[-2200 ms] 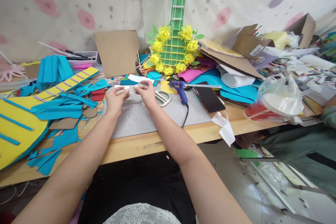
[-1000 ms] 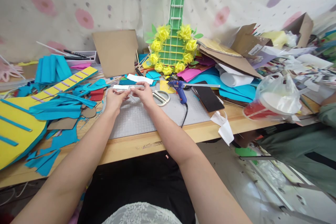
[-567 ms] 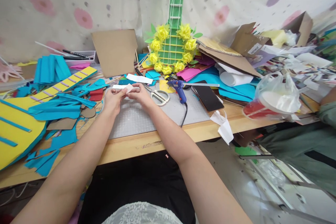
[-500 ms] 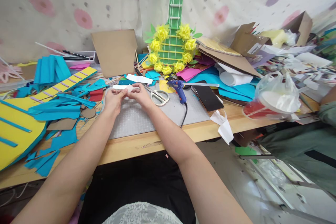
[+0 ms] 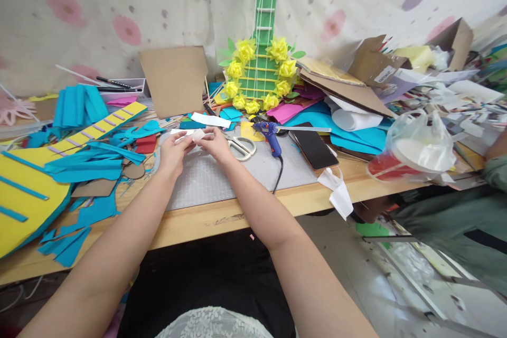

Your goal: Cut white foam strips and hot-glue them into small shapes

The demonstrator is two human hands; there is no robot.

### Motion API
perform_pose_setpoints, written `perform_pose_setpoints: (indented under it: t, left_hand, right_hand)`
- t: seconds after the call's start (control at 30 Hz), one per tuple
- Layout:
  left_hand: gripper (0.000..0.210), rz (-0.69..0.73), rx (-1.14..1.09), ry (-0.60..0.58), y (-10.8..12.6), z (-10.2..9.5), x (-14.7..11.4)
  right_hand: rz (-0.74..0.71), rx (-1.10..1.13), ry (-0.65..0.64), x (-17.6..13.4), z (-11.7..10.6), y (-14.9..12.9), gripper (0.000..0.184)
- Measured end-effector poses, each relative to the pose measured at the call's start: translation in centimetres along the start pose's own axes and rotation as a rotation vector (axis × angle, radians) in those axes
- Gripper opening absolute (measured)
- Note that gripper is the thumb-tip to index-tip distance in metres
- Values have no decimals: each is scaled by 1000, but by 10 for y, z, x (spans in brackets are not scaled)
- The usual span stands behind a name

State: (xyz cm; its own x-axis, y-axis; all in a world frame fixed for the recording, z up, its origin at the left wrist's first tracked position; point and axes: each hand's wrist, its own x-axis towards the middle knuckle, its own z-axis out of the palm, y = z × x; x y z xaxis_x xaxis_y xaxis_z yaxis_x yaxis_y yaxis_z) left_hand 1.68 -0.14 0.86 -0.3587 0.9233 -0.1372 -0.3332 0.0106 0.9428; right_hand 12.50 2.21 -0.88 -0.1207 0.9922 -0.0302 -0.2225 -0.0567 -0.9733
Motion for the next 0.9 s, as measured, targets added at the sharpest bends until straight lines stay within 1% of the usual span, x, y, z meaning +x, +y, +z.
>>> perform_pose_setpoints:
  t: [0.13,0.3,0.4,0.53,0.63,0.9]
  left_hand:
    - [22,13,52,7,-2,-3,2]
    - [28,84,117,3,-6,-4,4]
    - [33,136,145,9,-9,-6,8]
    - [40,199,164,4,-13,-10,11]
    - [43,235,158,-16,-13,-11,12]
    - [46,187,111,-42,-9,-8,7]
  right_hand:
    - [-155,-120,87,2,-2,0,38]
    - [-239,-156,107,3,-1,3,30]
    - [-235,-118,97,2,0,3,30]
    - [-190,-53,96,0,2,-1,31]
    - [-167,-21,92,-2,3,-3,32]
    - [-118,18,77,-2,2,-3,36]
